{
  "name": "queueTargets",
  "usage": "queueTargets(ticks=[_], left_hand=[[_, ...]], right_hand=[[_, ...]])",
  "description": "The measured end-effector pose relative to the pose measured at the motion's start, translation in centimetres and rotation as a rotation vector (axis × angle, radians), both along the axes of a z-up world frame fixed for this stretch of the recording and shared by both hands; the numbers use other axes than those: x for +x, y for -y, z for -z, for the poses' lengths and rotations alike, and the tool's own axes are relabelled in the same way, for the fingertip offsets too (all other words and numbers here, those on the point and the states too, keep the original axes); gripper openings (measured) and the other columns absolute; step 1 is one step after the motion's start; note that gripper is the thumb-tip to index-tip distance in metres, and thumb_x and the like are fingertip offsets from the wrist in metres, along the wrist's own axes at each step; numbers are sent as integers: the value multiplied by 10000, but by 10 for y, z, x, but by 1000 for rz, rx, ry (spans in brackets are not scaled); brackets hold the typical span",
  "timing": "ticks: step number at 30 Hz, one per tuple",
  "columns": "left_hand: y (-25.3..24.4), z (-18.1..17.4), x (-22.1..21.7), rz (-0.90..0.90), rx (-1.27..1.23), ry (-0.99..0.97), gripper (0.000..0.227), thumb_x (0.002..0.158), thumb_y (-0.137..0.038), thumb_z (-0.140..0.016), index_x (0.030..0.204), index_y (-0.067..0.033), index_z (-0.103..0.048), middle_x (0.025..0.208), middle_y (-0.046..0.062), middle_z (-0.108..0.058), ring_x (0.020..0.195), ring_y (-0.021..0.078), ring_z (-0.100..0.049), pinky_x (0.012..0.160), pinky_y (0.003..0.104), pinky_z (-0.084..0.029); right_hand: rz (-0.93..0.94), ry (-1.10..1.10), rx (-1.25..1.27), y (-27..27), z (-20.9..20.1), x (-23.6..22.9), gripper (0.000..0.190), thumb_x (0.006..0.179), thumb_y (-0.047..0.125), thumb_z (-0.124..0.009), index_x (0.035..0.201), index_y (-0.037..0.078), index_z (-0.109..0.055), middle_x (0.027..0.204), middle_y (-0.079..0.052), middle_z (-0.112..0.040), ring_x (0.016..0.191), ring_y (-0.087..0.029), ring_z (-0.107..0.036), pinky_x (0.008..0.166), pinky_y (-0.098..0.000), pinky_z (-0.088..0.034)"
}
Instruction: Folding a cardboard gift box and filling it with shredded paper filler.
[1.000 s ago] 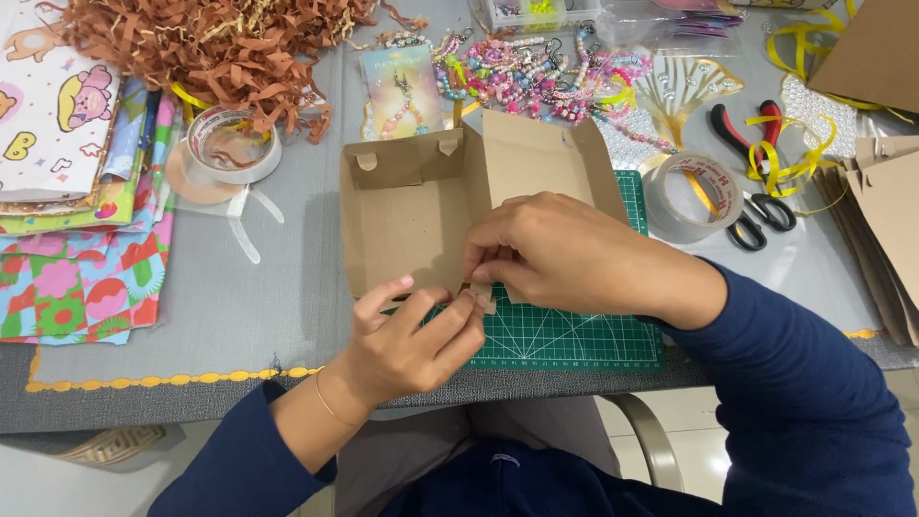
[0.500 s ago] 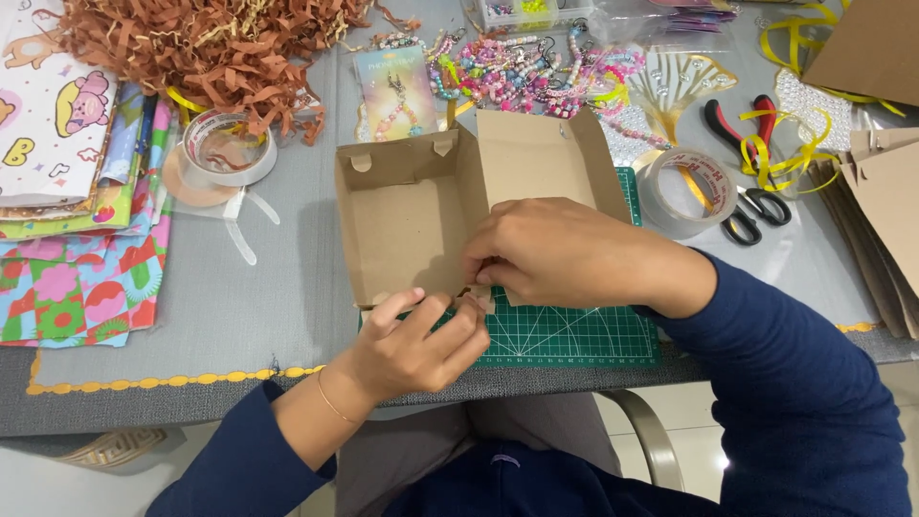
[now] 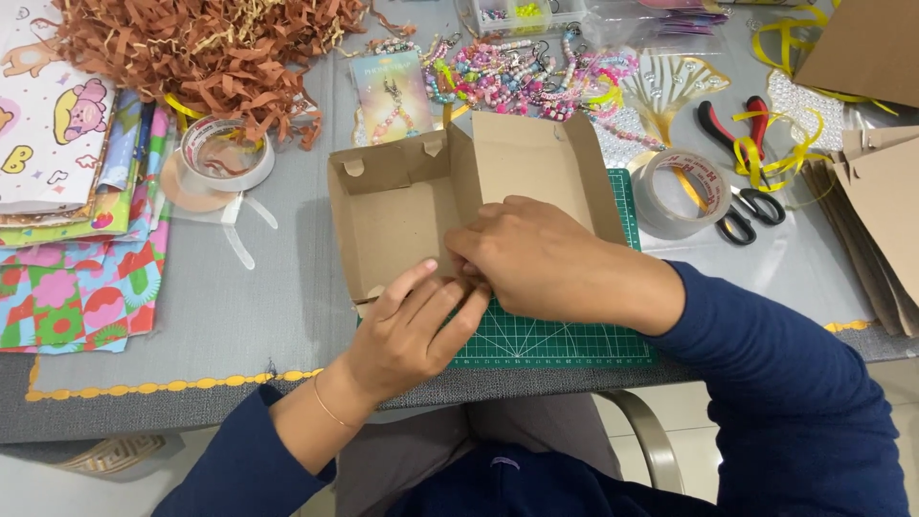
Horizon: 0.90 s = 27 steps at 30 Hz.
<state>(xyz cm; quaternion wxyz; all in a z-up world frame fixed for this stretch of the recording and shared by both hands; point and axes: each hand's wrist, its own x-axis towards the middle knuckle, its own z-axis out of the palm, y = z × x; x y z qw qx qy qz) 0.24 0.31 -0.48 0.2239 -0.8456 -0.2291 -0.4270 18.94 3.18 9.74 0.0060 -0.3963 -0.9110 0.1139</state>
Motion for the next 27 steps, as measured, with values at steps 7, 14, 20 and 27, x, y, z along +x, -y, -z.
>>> queueTargets(ticks=[7, 14, 20, 27], left_hand=[[5, -12, -4, -30, -203, 13, 176, 937, -43, -692, 1091, -89, -621, 861, 25, -617, 783, 168, -688, 1082, 424, -495], [26, -38, -4, -28, -297, 82, 211, 908, -8, -725, 1068, -56, -596, 829, 39, -662, 766, 186, -720, 1096, 477, -474], [32, -89, -43, -63, -373, 48, 104, 994, -213, -709, 1023, -121, -746, 1036, 16, -778, 974, 165, -734, 1153, 491, -261], [17, -75, -92, -61, -524, 45, 393, 849, 82, -478, 1122, -81, -709, 1290, 129, -644, 1164, 345, -608, 946, 478, -460]], right_hand=[[27, -125, 29, 7, -15, 2, 137, 944, 70, -629, 964, 61, -764, 855, -130, -765, 817, -279, -717, 722, -362, -516], [-31, -99, 231, 28, 6, 9, 99, 869, 90, -748, 961, 86, -783, 886, -94, -751, 825, -257, -684, 707, -342, -480], [-160, 11, 691, 32, 7, 32, 181, 929, 99, -699, 820, 179, -579, 811, 25, -563, 763, -224, -545, 667, -359, -401], [52, 257, 933, 2, 3, 81, 386, 839, 74, -651, 1189, 233, -691, 1414, -48, -646, 991, -233, -680, 859, -371, -510]])
